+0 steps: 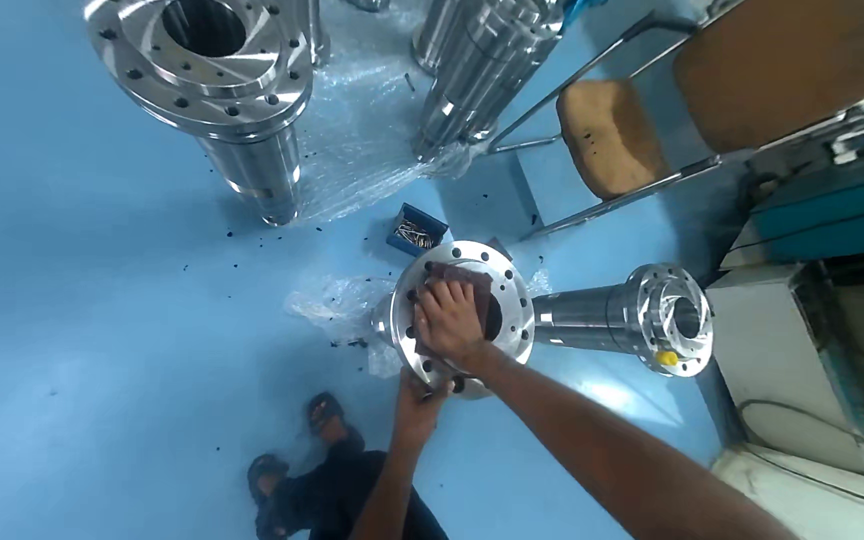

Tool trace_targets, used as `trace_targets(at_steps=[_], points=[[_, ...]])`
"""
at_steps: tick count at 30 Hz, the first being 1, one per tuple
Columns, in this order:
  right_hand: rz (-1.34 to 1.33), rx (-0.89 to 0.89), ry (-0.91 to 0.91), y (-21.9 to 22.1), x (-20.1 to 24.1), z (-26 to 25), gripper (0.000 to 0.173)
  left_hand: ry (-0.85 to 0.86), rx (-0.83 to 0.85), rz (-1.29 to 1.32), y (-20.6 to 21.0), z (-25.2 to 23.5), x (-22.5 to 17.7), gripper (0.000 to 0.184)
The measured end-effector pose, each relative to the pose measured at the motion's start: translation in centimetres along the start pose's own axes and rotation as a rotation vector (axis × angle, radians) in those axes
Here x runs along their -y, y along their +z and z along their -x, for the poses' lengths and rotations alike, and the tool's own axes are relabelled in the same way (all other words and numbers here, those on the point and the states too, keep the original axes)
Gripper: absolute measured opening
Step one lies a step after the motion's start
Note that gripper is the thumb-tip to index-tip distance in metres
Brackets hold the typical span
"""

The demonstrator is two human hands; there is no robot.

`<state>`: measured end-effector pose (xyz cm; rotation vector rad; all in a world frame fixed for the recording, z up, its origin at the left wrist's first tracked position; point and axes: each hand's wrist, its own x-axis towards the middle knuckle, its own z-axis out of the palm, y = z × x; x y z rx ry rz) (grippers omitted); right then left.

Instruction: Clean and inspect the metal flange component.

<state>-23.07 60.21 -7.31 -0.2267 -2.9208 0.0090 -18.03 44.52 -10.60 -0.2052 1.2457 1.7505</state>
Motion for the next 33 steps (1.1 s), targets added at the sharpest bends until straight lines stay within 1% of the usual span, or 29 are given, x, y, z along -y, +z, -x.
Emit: trace_targets(at_steps=[1, 3, 5, 7, 8, 10, 11, 13, 15, 16, 18, 21, 22, 24, 26, 27, 29, 31, 33], points=[[-0.002, -0.010, 0.022, 0.3, -1.1, -1.4, 0.034, 0.003, 0.001, 0.006, 0.0, -0.1, 0.1, 0.074], [0.045, -0.070, 0.156, 0.9, -2.4, -3.3, 0.029, 0.003, -0.003, 0.000, 0.0, 0.0, 0.2, 0.072], [0.079, -0.097, 0.222, 0.8, -1.4, -3.0, 0.026, 0.007, -0.001, -0.017, -0.1, 0.1, 0.0, 0.071], [0.053, -0.025, 0.192, -0.6, 1.2, -0.4, 0.025, 0.008, -0.006, -0.015, 0.2, 0.3, -0.2, 0.070], [0.027, 0.009, 0.134, -1.1, 2.2, 0.7, 0.027, 0.009, -0.003, -0.009, 0.2, 0.1, -0.5, 0.068], [0.005, 0.022, 0.028, -0.9, 2.6, 1.5, 0.032, -0.002, -0.001, -0.005, 0.0, 0.1, -0.3, 0.068], [-0.014, 0.016, 0.018, -0.5, 2.0, 1.1, 0.032, -0.008, 0.000, -0.014, -0.1, 0.1, 0.0, 0.069], [-0.022, -0.045, 0.044, 0.4, 0.2, -1.1, 0.031, -0.016, -0.005, -0.037, 0.0, 0.0, 0.3, 0.071], [0.012, -0.103, 0.145, 1.2, -1.0, -3.3, 0.029, -0.015, -0.017, -0.036, 0.0, 0.0, 0.2, 0.070], [0.023, -0.109, 0.171, 1.1, -0.5, -3.1, 0.028, -0.022, -0.021, -0.031, 0.0, 0.2, 0.2, 0.071], [0.030, -0.079, 0.168, 0.2, 1.6, -1.0, 0.028, -0.027, -0.023, -0.023, 0.0, 0.4, 0.0, 0.071], [0.026, -0.059, 0.051, -0.2, 3.2, 1.5, 0.035, -0.005, -0.020, -0.009, 0.1, 0.5, 0.0, 0.067], [0.001, -0.043, 0.047, 0.0, 3.0, 1.1, 0.036, 0.003, -0.019, -0.012, 0.0, 0.4, 0.1, 0.065], [-0.018, -0.083, 0.069, 0.7, 1.8, -1.5, 0.032, 0.009, -0.018, -0.029, -0.1, 0.3, 0.5, 0.062], [0.010, -0.155, 0.154, 1.6, 0.8, -4.3, 0.030, 0.013, -0.023, -0.046, 0.0, 0.0, 0.5, 0.061], [0.027, -0.171, 0.189, 1.8, 0.9, -4.6, 0.030, 0.010, -0.027, -0.046, -0.1, 0.2, 0.5, 0.062], [0.024, -0.169, 0.209, 1.2, 2.3, -2.8, 0.030, 0.008, -0.036, -0.034, 0.0, 0.4, 0.2, 0.063], [0.006, -0.136, 0.185, 0.5, 3.5, -0.3, 0.036, 0.018, -0.040, -0.012, 0.4, 0.1, -0.2, 0.064], [-0.017, -0.114, 0.165, 0.5, 3.6, 0.5, 0.039, 0.001, -0.037, 0.004, 0.2, 0.3, 0.1, 0.067]])
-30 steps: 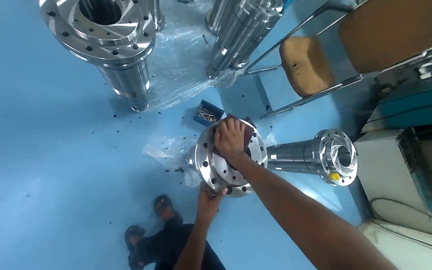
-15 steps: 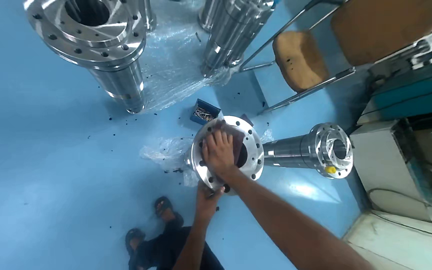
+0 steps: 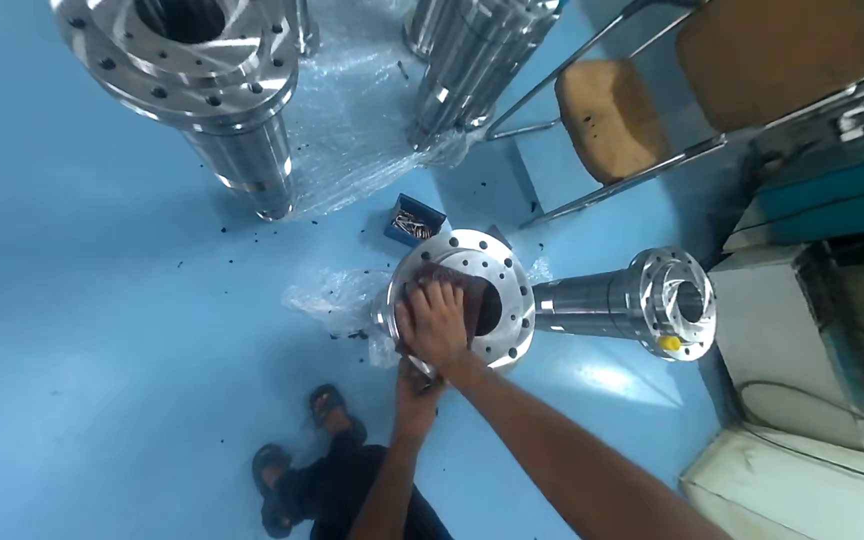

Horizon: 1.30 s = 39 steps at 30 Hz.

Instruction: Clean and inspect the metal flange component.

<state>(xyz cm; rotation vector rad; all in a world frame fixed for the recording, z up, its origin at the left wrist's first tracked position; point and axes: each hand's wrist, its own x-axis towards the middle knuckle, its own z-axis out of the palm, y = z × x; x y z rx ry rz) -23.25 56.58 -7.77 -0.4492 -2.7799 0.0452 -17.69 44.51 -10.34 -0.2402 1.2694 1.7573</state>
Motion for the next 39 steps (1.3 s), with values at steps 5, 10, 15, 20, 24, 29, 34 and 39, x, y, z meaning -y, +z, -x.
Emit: trace_targets(at_steps=[5, 10, 15, 20, 24, 29, 34, 39], points=[[-0.024, -0.079, 0.126, 1.9, -2.6, -5.8, 0.038, 0.012, -0.029, -0.051, 0.2, -0.1, 0.4, 0.071], [0.025, 0.003, 0.174, -1.3, -1.9, 2.9, 0.047, -0.013, -0.052, -0.036, 0.3, 0.4, -0.3, 0.072], [0.018, 0.049, 0.190, -1.7, -2.2, 4.4, 0.050, 0.010, -0.051, -0.036, 0.3, 0.3, 0.3, 0.074], [-0.094, 0.087, 0.395, -2.1, -2.3, 3.6, 0.052, 0.005, -0.035, -0.058, 0.3, 0.3, -0.1, 0.069], [-0.107, 0.080, 0.366, -2.5, -5.1, 3.7, 0.049, 0.015, -0.032, -0.033, 0.4, 0.4, 0.0, 0.062], [0.069, -0.061, 0.250, -2.3, -10.4, 3.9, 0.046, 0.035, -0.028, -0.026, 0.3, 0.2, 0.3, 0.061], [0.137, -0.030, 0.482, -2.4, -4.6, 6.6, 0.059, 0.037, -0.033, -0.026, 0.3, 0.0, 0.5, 0.060], [-0.041, 0.070, 0.009, -2.6, -8.7, 7.5, 0.056, 0.020, -0.014, -0.009, 0.0, 0.2, 0.4, 0.063]])
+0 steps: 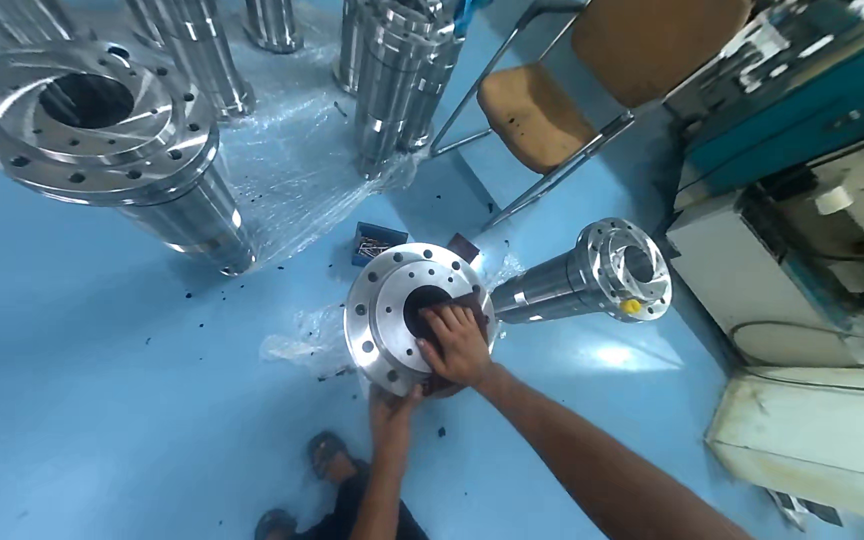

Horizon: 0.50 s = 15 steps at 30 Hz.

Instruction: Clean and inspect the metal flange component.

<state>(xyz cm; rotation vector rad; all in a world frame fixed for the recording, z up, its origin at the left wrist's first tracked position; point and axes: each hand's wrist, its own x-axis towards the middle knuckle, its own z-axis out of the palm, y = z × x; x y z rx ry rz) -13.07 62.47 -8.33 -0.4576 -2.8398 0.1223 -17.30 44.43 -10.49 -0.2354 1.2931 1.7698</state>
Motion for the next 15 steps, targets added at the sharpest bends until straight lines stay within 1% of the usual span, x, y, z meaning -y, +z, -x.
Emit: trace_targets(at_steps=[2, 4, 5, 6, 7, 10, 11, 12, 13, 14, 15], points=[[-0.009, 0.031, -0.057, -0.4, -1.2, -0.4, 0.058, -0.004, 0.003, 0.011, 0.2, -0.2, -0.1, 0.063], [-0.003, 0.081, -0.094, -0.6, -1.0, -0.7, 0.061, -0.010, 0.004, 0.011, 0.1, -0.1, -0.2, 0.063], [-0.001, 0.123, -0.088, -0.7, -0.4, -1.1, 0.061, -0.007, 0.003, 0.009, 0.1, -0.2, -0.2, 0.063], [-0.002, 0.171, -0.035, -0.9, 0.6, -1.6, 0.060, -0.002, 0.002, 0.007, 0.1, -0.2, -0.1, 0.063], [-0.006, 0.210, 0.069, -1.0, 2.1, -2.3, 0.057, 0.005, 0.002, 0.012, 0.2, -0.2, -0.1, 0.064], [-0.041, 0.278, 0.513, -0.5, 6.4, -5.4, 0.055, 0.005, 0.006, 0.025, 0.3, 0.0, -0.1, 0.063], [-0.038, 0.287, 0.586, -0.3, 7.0, -6.0, 0.057, 0.009, 0.009, 0.024, 0.2, 0.0, -0.1, 0.062], [-0.049, 0.302, 0.570, -0.4, 7.0, -6.0, 0.059, 0.005, 0.015, 0.025, 0.1, 0.0, -0.3, 0.060], [-0.076, 0.318, 0.479, -0.8, 6.5, -5.2, 0.059, -0.002, 0.025, 0.023, -0.1, 0.0, -0.4, 0.058], [-0.088, 0.300, 0.315, -1.1, 5.2, -3.8, 0.057, 0.000, 0.040, 0.014, -0.3, 0.0, -0.4, 0.057], [-0.076, 0.256, 0.111, -1.1, 3.4, -2.4, 0.054, 0.008, 0.047, 0.002, -0.5, 0.1, -0.4, 0.056]])
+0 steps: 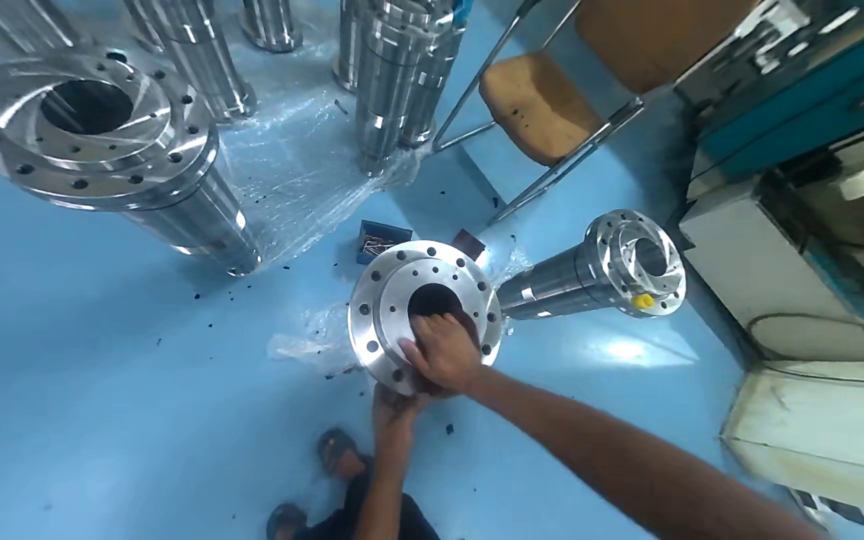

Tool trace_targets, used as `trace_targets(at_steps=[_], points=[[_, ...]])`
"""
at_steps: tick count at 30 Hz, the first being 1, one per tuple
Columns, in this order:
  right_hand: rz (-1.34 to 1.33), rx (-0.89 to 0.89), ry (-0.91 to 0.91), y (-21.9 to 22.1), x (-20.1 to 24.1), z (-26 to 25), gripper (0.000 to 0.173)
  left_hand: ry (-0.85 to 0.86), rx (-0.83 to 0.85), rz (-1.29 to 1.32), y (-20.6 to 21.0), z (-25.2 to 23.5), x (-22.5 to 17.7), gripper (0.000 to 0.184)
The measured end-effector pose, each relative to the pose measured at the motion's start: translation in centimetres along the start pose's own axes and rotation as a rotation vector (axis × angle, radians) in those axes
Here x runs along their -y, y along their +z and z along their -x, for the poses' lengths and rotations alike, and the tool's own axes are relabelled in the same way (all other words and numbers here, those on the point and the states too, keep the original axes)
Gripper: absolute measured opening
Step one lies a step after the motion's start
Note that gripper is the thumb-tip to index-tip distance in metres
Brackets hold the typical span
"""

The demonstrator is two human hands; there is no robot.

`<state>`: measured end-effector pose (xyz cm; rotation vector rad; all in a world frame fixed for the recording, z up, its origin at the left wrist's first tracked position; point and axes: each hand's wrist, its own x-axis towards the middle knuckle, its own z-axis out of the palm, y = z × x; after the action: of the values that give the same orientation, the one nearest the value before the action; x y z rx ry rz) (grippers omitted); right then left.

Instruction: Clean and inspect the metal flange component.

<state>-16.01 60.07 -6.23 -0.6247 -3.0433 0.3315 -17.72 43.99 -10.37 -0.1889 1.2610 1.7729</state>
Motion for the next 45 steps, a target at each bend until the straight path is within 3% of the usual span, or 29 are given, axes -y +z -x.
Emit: trace_targets(at_steps=[2, 4, 8, 9, 11, 15, 16, 18, 21, 23, 25, 30, 33, 35, 37, 39, 42, 45], points=[[0.051, -0.054, -0.297, 0.3, -3.0, 0.9, 0.049, 0.004, 0.000, -0.020, -0.2, 0.1, 0.1, 0.060], [0.070, -0.054, -0.284, 0.3, -3.0, 0.4, 0.050, 0.001, -0.002, -0.028, -0.3, -0.1, 0.0, 0.062], [-0.057, 0.032, 0.447, -0.5, 4.1, -2.7, 0.070, 0.008, -0.012, -0.002, -0.1, -0.1, 0.5, 0.059], [-0.082, 0.012, 0.526, -0.2, 5.1, -3.2, 0.072, 0.005, -0.016, -0.001, -0.3, 0.1, 0.4, 0.057], [-0.091, 0.019, 0.443, 0.1, 4.7, -2.3, 0.067, -0.028, -0.035, -0.009, -0.2, 0.4, 0.0, 0.057], [0.008, 0.032, -0.235, -0.1, -2.0, 0.3, 0.059, -0.022, -0.025, -0.025, -0.3, 0.3, 0.1, 0.058], [0.027, 0.013, -0.314, -0.1, -2.9, 0.1, 0.058, -0.011, -0.021, -0.034, -0.4, 0.1, 0.2, 0.061], [0.050, -0.009, -0.193, 0.1, -2.3, -0.3, 0.060, -0.005, -0.022, -0.041, -0.4, -0.1, 0.3, 0.066], [-0.027, 0.013, 0.429, -0.2, 2.5, -3.0, 0.067, -0.014, -0.035, -0.021, -0.1, 0.0, 0.3, 0.062], [-0.074, -0.030, 0.552, 0.1, 4.1, -4.0, 0.068, -0.029, -0.031, -0.018, -0.3, 0.1, 0.2, 0.059], [-0.086, -0.084, 0.479, 0.4, 4.0, -3.0, 0.063, -0.041, -0.033, -0.027, -0.4, 0.1, 0.1, 0.057], [0.134, -0.225, 0.098, 2.0, 1.7, 1.1, 0.062, -0.005, -0.009, -0.004, -0.6, 0.1, 0.4, 0.060], [0.086, -0.094, 0.149, 1.1, 1.7, 0.1, 0.061, 0.013, -0.004, -0.008, -0.5, 0.1, 0.5, 0.056], [-0.016, 0.085, 0.339, -0.5, 1.7, -1.9, 0.061, -0.012, -0.008, 0.003, -0.5, 0.3, 0.5, 0.055], [-0.041, 0.083, 0.470, -0.8, 1.3, -4.6, 0.060, -0.017, -0.019, 0.000, -0.4, 0.1, 0.3, 0.055], [0.016, -0.125, 0.384, 0.7, 1.9, -3.1, 0.056, -0.012, -0.026, -0.014, -0.6, 0.6, 0.4, 0.054], [0.076, -0.236, 0.209, 1.7, 2.3, -0.1, 0.053, 0.006, -0.045, 0.010, 0.0, 0.4, 0.2, 0.058], [-0.007, 0.061, 0.295, -0.6, 2.0, -2.0, 0.059, -0.012, -0.044, -0.004, -0.2, 0.7, 0.4, 0.058]])
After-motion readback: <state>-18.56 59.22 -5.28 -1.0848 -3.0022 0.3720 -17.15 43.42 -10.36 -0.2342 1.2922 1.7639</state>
